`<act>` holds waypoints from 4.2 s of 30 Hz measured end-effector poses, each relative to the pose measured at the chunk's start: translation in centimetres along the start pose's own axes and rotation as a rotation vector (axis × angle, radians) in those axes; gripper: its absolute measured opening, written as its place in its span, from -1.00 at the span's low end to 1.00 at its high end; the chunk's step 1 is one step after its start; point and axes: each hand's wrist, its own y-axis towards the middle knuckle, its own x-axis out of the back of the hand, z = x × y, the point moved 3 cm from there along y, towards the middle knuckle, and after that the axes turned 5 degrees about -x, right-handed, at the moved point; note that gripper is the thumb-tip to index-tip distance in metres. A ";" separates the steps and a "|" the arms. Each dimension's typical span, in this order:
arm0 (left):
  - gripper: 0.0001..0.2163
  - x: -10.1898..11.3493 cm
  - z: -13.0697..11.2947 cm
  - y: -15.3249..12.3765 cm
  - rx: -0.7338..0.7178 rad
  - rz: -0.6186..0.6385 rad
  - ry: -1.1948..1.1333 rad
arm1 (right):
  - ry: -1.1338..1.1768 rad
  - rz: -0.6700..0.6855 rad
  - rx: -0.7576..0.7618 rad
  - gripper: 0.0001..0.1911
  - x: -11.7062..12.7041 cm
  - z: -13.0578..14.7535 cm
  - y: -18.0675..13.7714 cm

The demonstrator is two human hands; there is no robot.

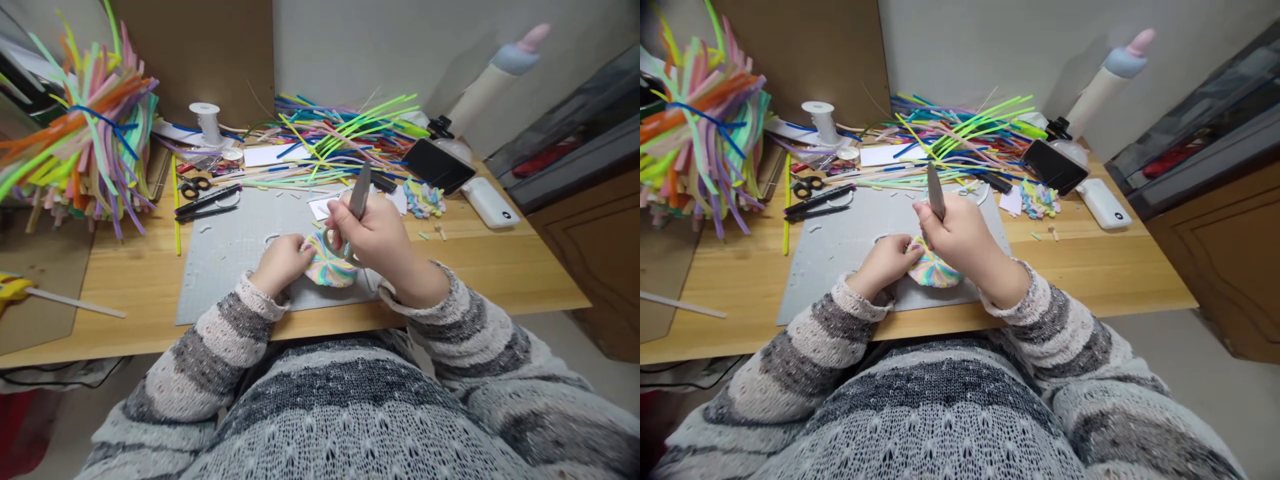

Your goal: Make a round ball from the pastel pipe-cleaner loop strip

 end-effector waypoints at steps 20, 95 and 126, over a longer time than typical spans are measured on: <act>-0.53 1.2 0.2 -0.1 -0.130 -0.194 -0.217 | 0.031 -0.030 0.050 -0.59 1.3 0.5 0.4; -0.87 1.0 0.0 -0.6 -0.071 -0.164 -0.497 | -0.606 -0.123 -0.364 -0.83 7.3 -11.2 4.6; -0.88 3.8 -1.0 -2.9 -0.593 -0.800 -0.160 | 1.023 0.060 0.033 -0.22 -1.9 -5.2 -2.0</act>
